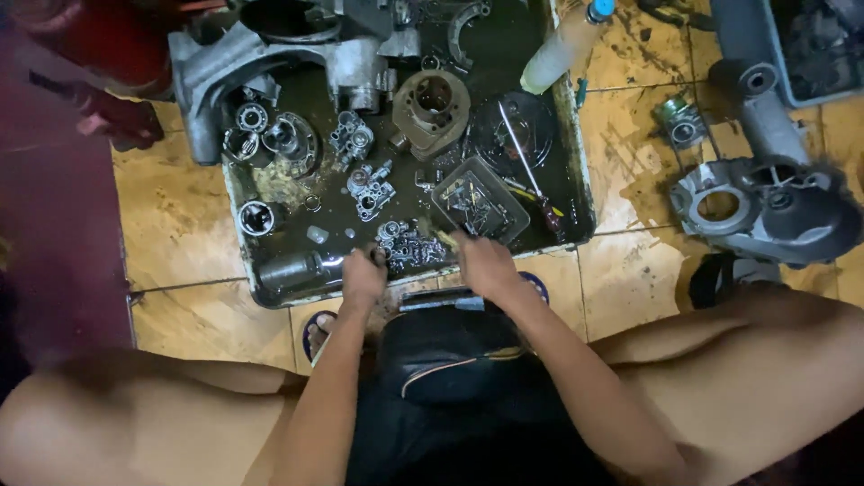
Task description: Disassembling and inspecting small motorcycle engine components over a parts tray
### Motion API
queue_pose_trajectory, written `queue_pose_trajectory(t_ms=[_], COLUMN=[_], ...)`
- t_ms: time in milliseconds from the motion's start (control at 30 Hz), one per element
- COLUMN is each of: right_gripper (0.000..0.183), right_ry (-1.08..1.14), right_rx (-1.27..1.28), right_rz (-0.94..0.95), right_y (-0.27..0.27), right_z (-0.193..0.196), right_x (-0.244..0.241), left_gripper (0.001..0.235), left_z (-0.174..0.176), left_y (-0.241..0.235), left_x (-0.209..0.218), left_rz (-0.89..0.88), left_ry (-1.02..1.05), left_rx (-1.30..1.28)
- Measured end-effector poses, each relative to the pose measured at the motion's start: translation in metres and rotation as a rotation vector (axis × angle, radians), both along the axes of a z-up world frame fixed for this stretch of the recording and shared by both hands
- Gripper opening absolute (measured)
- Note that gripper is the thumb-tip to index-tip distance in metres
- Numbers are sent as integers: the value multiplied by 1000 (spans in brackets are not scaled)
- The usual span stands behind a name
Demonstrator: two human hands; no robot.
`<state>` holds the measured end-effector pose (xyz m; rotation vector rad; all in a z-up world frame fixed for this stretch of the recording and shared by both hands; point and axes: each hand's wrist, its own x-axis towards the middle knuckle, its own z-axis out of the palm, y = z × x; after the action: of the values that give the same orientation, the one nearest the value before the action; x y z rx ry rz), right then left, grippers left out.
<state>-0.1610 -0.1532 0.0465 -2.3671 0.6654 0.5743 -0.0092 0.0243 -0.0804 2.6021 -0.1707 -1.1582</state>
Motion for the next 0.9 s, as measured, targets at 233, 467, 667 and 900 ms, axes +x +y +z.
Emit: queue_pose_trajectory(t_ms=[233,467,667,900], right_gripper=[41,49,57,31], right_ry=[190,88,193,71], right_rx=[-87,-333,-262,-368], right_rz=[112,-434,-532,-496], right_y=[-11,-143,-147,-180], right_z=[-46,-101,-137,-112], right_x=[-16,-52,-72,-71], left_gripper=[49,54,48,38], left_z=[78,92,64,45], left_y=[-10,-11,-12,4], left_x=[-4,-3,3,-7], left_rz=[18,69,151,228], left_ry=[47,-49,-66,6], left_rx=[-28,-88,-161,-241])
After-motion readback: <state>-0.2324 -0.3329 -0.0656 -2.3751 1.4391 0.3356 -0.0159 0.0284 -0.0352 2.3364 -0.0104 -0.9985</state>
